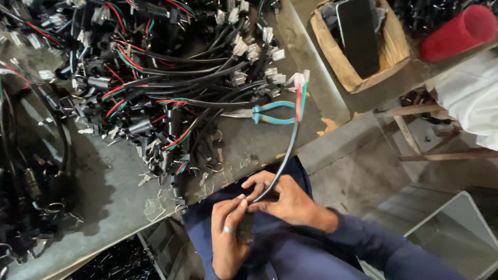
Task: The person repeatedly strips the outer insulation from black wires using pliers, exposing the inner red and green conductors. They handle each wire individually, cut the insulation, and place the stripped wires onto a growing pile on the metal workbench.
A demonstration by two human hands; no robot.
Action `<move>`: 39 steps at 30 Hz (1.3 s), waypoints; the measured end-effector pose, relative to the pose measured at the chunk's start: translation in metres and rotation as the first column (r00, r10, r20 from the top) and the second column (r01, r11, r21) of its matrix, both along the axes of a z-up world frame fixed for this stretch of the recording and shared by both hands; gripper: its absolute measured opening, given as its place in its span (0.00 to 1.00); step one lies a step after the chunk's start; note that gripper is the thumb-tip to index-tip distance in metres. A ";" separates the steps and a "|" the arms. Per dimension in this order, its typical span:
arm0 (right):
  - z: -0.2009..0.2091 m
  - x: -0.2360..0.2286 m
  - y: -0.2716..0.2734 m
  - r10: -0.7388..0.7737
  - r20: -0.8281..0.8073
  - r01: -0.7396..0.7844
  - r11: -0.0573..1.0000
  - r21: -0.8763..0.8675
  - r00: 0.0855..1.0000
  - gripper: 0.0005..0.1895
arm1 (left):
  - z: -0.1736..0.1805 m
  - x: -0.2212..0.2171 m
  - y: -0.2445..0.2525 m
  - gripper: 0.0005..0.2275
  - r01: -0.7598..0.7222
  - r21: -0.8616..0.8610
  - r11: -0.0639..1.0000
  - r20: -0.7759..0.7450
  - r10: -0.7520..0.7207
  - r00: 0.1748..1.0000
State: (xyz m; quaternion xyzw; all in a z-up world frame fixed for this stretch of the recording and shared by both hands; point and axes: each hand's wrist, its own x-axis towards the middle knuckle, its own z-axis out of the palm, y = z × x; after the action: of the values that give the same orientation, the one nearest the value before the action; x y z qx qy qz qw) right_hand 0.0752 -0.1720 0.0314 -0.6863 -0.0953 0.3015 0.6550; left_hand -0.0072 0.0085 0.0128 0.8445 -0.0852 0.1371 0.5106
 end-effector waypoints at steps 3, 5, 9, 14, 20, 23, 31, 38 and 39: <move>0.019 -0.003 0.015 -0.107 -0.068 0.108 0.994 0.018 0.992 0.23 | 0.000 0.002 -0.006 0.25 -0.069 -0.136 0.988 -0.064 0.061 0.996; 0.026 -0.018 0.030 -0.250 0.079 0.254 0.967 -0.034 0.965 0.17 | -0.006 0.002 -0.015 0.22 -0.170 -0.390 0.905 -0.025 0.174 0.984; 0.013 -0.036 0.028 -0.059 -0.313 0.056 0.998 -0.017 0.948 0.26 | -0.026 0.001 -0.015 0.16 -0.381 -0.487 0.786 -0.212 0.317 0.924; -0.027 -0.040 0.017 -0.091 -0.369 0.166 0.970 0.179 0.925 0.25 | -0.044 0.006 -0.011 0.14 -0.475 -0.601 0.642 -0.520 0.137 0.843; -0.045 -0.043 0.010 0.029 -0.130 -0.015 0.994 0.107 0.991 0.24 | -0.039 0.004 -0.020 0.22 -0.328 -0.461 0.825 -0.451 0.101 0.887; -0.057 -0.029 -0.001 -0.048 -0.217 0.100 0.967 0.235 0.975 0.18 | -0.032 0.010 -0.023 0.19 -0.315 -0.610 0.727 -0.405 0.056 0.913; -0.033 -0.034 0.011 -0.150 -0.327 0.297 0.835 0.463 0.933 0.13 | -0.037 0.016 -0.065 0.07 -0.171 -0.797 0.579 -0.219 -0.013 0.976; 0.027 0.074 -0.002 0.024 0.867 0.302 0.932 -0.199 0.497 0.12 | -0.034 0.047 -0.052 0.10 -0.344 -0.932 0.114 -0.349 -0.030 0.937; 0.023 0.088 -0.007 0.201 0.900 0.406 0.839 -0.361 0.386 0.18 | -0.032 0.045 -0.044 0.12 -0.304 -0.917 0.258 -0.317 -0.013 0.948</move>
State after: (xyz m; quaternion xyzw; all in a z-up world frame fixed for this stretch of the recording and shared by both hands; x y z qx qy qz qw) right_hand 0.1636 -0.1788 0.0543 -0.8918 -0.3072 -0.1572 0.2926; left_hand 0.0378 -0.0356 -0.0195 0.3788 0.1615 0.0950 0.9063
